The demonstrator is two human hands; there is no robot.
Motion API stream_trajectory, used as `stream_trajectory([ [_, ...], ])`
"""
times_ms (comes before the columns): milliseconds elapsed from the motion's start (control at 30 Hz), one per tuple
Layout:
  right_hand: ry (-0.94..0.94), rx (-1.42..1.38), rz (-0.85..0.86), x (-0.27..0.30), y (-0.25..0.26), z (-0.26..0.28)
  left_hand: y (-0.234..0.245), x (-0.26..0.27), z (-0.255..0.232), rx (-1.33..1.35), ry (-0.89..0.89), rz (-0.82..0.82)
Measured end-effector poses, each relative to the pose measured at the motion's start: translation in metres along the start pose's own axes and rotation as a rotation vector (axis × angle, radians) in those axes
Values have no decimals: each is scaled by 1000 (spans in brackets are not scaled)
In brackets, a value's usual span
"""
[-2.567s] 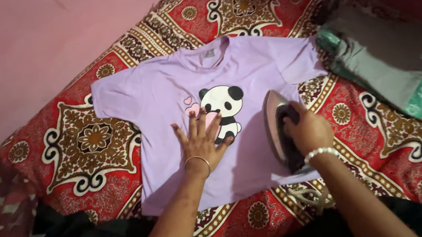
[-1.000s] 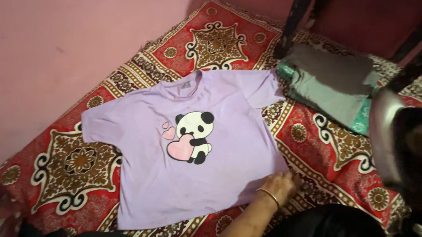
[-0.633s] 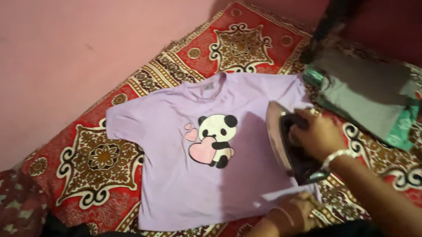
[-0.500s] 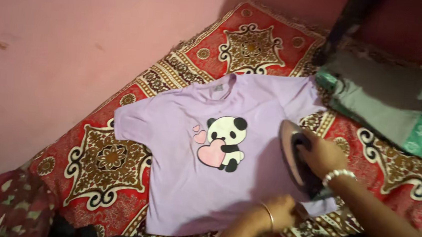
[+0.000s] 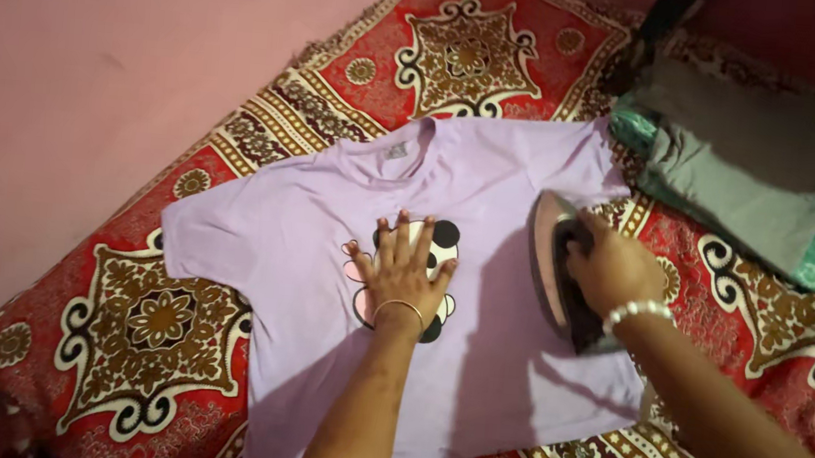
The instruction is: The person irons a light purple t-shirt with a panda graphic on a patterned rug. They smooth the fabric with one hand while moving the iron with the other, then fold the shirt in half and iron the folded edges.
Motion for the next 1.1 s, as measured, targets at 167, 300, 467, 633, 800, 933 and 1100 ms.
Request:
stream_trajectory([
  [167,22,-51,-38,-24,-2,9,1,-1,0,-15,3,4],
  [300,71,-81,-67,-21,-3,8,-3,-1,1,-59,-7,-19],
  [467,58,-84,9,0,-6,5,-13,7,2,-20,-7,-54],
  [633,90,-108,19,38,-3,1,-21,36,-1,-46,-52,-110],
  [800,32,-87,74,60,2,-4,-24,68,-5,-22,-69,-90],
  [933,53,-247,72,69,-1,-18,-26,94,-3,-36,-144,-98],
  [1100,171,-462,-4,89,10,-18,-23,121,12,-33,-224,-19],
])
Point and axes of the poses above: each hand's wrist, its own x-axis away from the middle knuckle, its own y-axis out of the back of the hand, z = x × y, the point moved 7 cm from there along -x, towards the middle knuckle, and after that the axes turned 9 degrees about -y, right-handed, at the moved point
